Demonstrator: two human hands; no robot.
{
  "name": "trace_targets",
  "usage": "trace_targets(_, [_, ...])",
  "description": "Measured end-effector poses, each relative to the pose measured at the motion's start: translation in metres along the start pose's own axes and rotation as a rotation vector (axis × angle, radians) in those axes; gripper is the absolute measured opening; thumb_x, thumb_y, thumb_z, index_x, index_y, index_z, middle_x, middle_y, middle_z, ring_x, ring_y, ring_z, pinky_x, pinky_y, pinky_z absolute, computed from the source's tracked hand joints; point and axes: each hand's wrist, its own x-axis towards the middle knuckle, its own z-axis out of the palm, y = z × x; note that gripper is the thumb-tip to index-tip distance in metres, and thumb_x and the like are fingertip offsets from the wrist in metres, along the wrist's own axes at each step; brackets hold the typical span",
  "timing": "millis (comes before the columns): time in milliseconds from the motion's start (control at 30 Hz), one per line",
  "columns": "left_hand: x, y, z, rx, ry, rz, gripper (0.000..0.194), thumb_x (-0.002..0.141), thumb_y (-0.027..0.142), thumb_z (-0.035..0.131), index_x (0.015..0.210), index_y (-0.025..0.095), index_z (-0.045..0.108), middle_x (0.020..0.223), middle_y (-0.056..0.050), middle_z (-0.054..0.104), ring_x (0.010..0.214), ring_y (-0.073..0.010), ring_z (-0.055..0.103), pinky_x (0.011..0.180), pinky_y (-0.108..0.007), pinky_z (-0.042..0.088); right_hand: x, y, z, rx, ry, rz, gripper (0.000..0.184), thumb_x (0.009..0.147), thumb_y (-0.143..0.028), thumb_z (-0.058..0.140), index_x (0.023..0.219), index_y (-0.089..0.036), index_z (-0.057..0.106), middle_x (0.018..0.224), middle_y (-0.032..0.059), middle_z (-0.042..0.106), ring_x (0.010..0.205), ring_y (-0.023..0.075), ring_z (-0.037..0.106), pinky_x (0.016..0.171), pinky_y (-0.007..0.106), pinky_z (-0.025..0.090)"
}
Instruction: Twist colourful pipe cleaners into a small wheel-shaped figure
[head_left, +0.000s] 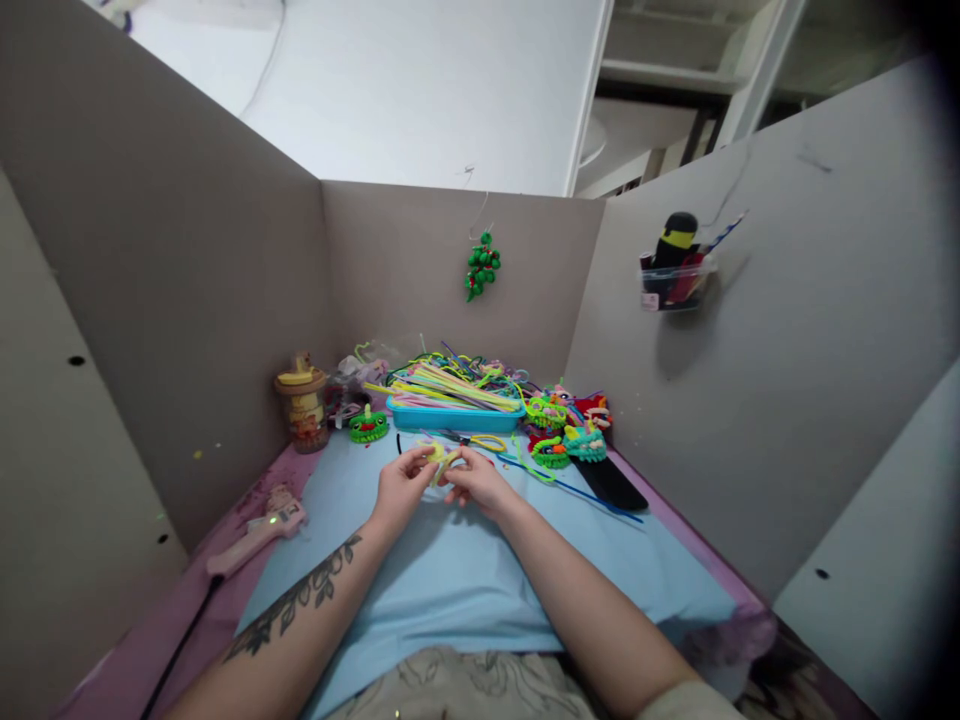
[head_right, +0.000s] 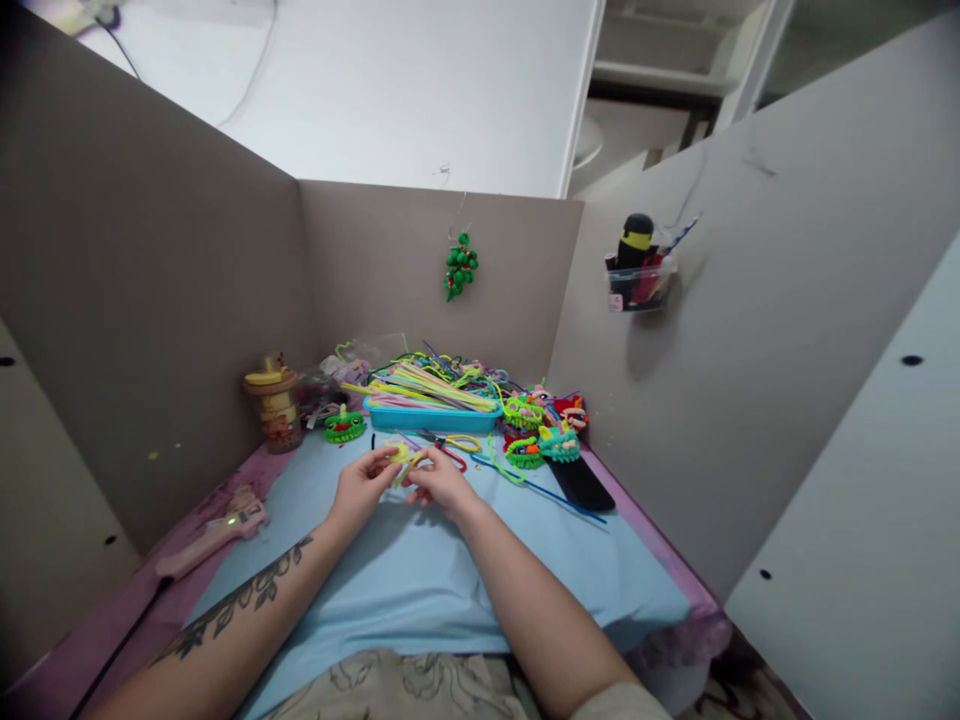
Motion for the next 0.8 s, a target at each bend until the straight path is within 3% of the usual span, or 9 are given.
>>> trace_targets(267, [-0.003, 0.000, 0.001, 0.047, -0.024, 0.045, 0.035, 0.065, 0.033, 0.069, 0.093, 0.013, 0.068, 0.077, -0.006, 0.070, 0.062, -0.0160, 0.062, 0.059, -0.026, 0.050, -0.003, 0.001, 0.007, 0.069, -0.009, 0.010, 0.042, 0.059, -0.032, 0.068, 0.092, -0.021, 0.044, 0.069, -0.0033, 0.064, 0.044, 0.0115, 0.062, 0.030, 0.013, 0.032])
trace_targets(533, [-0.002, -0.005, 0.002, 0.054, -0.047, 0.040, 0.035, 0.065, 0.032, 0.068, 0.094, 0.013, 0.068, 0.083, -0.008, 0.071, 0.067, -0.0170, 0.064, 0.063, -0.026, 0.050, 0.001, 0.006, 0.011, 0.109, 0.083, 0.000, 0.036, 0.054, -0.022, 0.066, 0.084, -0.019, 0.046, 0.057, -0.0067, 0.058, 0.038, 0.0071, 0.052, 0.031, 0.014, 0.028])
trace_targets(700, [0.001, -0.005, 0.000, 0.017, 0.031, 0.026, 0.036, 0.065, 0.034, 0.069, 0.095, 0.014, 0.067, 0.084, -0.007, 0.070, 0.069, -0.0174, 0.064, 0.063, -0.026, 0.050, 0.002, 0.006, 0.011, 0.126, 0.166, 0.020, 0.036, 0.053, -0.017, 0.061, 0.084, -0.020, 0.044, 0.048, -0.0093, 0.053, 0.034, 0.0065, 0.043, 0.031, 0.015, 0.023])
trace_targets(800, [0.002, -0.003, -0.002, -0.011, 0.090, 0.025, 0.035, 0.065, 0.033, 0.069, 0.094, 0.013, 0.066, 0.081, -0.007, 0.070, 0.070, -0.0178, 0.064, 0.063, -0.026, 0.050, 0.003, 0.007, 0.010, 0.082, 0.135, 0.072, 0.030, 0.053, -0.018, 0.062, 0.079, -0.019, 0.048, 0.046, -0.0081, 0.052, 0.034, 0.0062, 0.040, 0.032, 0.016, 0.022])
